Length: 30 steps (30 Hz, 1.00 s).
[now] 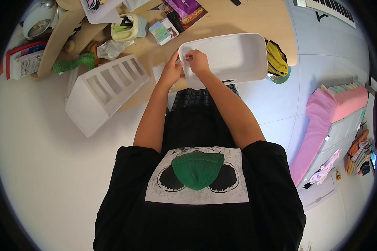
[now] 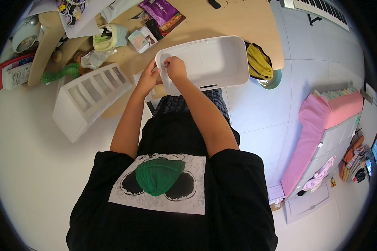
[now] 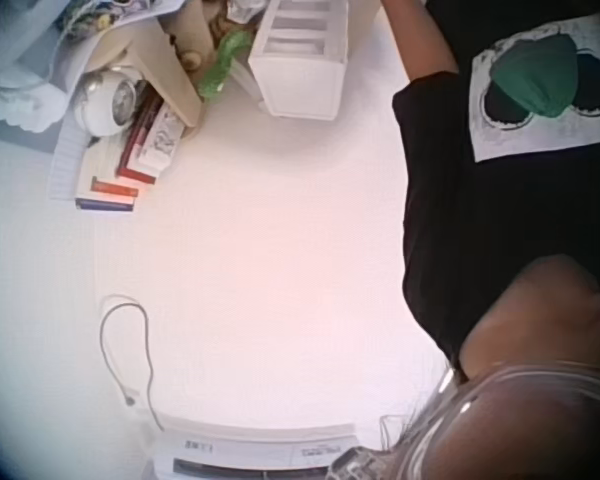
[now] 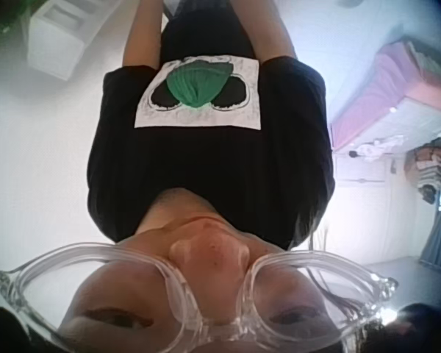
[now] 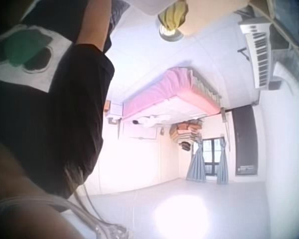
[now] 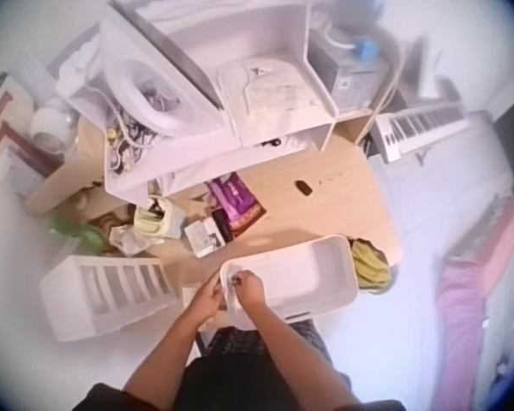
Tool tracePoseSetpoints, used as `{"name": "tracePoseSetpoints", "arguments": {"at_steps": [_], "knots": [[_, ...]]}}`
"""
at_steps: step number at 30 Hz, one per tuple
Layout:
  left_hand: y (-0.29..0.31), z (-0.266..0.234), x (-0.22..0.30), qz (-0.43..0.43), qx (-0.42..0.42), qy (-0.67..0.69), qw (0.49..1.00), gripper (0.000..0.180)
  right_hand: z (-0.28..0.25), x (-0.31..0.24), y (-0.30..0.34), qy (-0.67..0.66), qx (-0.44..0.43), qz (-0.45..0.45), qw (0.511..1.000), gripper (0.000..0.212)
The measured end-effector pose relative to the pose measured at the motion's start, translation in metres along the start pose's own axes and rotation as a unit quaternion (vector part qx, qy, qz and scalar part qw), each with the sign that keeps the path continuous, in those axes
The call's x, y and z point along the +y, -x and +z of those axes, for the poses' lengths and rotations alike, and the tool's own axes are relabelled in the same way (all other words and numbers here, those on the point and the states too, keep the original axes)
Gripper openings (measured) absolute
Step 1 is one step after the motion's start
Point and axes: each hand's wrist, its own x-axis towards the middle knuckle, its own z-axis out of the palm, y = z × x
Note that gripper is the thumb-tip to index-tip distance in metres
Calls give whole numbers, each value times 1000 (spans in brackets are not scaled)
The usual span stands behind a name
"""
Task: The person wipes the inside of a white plastic bin, places several small packaged items and a flashlight into it, and then folds and stores a black cloth bag on a shelf.
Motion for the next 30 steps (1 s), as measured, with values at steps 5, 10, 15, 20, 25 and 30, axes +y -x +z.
{"name": "tracePoseSetpoints", "arguments": {"at_steps": [5,10,15,20,25,30], "knots": [[-7,-4,-15,19,21,-30,999,50,-14,-15,24,-113,-90,191,971,10],[-7,-3,-12,-22,43,-46,998,52,-29,-42,39,-150,-38,181,971,10],[-12,-6,-22,14,45,-64,997,53,-28,-43,46,-119,-35,123,985,15],[-19,-7,-33,47,39,-62,996,52,-6,-6,34,33,-100,154,982,14],[-9,1,-11,14,33,-6,999,51,3,4,31,78,-119,178,974,14],[-21,-11,-38,41,56,-99,993,49,-29,-28,49,-34,-176,218,959,13]]}}
